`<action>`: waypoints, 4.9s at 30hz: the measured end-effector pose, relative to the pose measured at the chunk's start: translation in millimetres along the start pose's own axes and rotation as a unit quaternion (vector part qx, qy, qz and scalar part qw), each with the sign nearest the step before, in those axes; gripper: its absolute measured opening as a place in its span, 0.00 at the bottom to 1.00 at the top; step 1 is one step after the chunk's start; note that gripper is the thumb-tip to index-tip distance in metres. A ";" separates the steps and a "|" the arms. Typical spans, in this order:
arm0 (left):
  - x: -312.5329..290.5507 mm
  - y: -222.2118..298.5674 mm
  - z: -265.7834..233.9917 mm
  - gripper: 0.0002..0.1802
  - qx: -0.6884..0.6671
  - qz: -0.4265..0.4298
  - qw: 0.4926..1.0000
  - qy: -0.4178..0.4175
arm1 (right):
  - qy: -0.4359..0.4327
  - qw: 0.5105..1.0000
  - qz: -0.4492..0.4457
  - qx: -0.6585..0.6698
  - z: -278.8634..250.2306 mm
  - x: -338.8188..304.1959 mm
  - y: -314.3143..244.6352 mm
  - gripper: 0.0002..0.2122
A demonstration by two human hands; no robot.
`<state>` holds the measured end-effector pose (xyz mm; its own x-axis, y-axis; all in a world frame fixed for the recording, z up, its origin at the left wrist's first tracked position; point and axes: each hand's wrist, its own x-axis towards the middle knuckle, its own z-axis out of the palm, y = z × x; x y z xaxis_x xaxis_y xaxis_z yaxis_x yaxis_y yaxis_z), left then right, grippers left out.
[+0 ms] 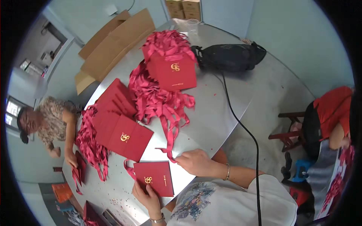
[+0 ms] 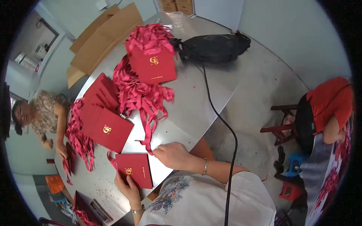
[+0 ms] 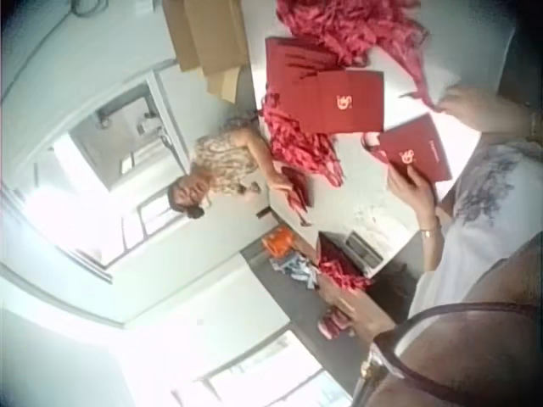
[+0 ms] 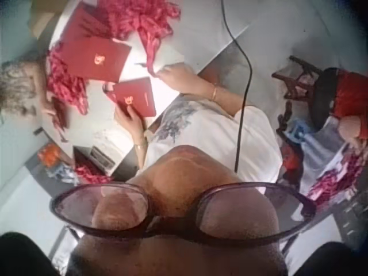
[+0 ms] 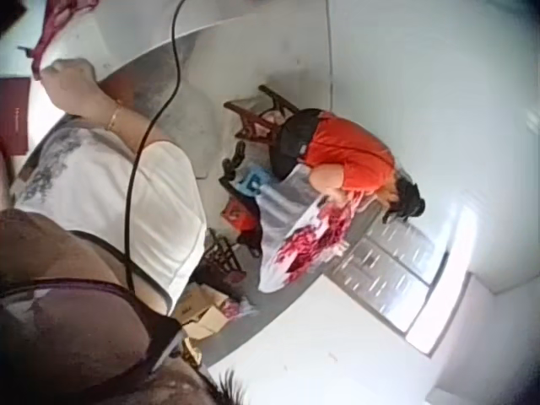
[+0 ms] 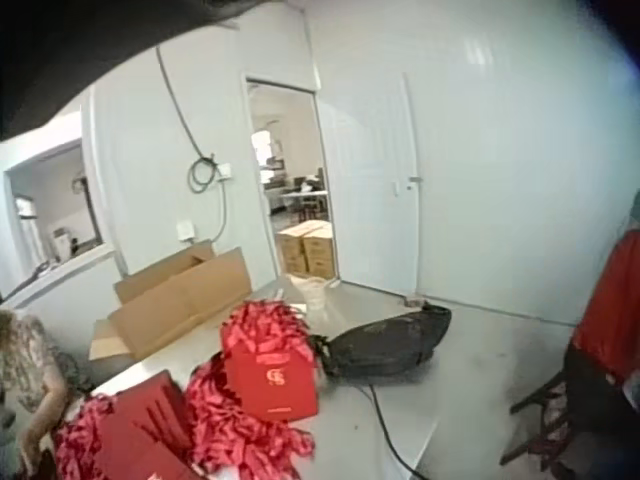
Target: The person attaches ribbon handles to small gift bags by threading ribbons into the bags by hand.
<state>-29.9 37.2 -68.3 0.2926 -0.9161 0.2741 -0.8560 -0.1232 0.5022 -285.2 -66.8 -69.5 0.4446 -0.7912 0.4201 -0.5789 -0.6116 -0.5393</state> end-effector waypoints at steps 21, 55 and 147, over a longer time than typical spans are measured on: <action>3.0 1.3 0.0 0.26 0.042 0.016 0.999 0.004 | -0.029 0.999 0.011 0.028 -4.8 4.7 0.1 0.06; 4.9 4.9 1.3 0.26 0.057 0.025 0.998 0.000 | -0.054 0.998 0.009 0.023 -7.4 4.3 2.7 0.06; 34.4 -2.4 -22.7 0.13 -0.274 -0.194 0.922 -0.192 | -0.045 0.984 -0.116 0.125 75.6 40.0 -76.8 0.05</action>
<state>-8.1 14.6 -41.5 0.2697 -0.9240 -0.2710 -0.3444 -0.3553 0.8690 -171.3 -51.8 -66.5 0.6098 -0.6202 0.4934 -0.2735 -0.7490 -0.6035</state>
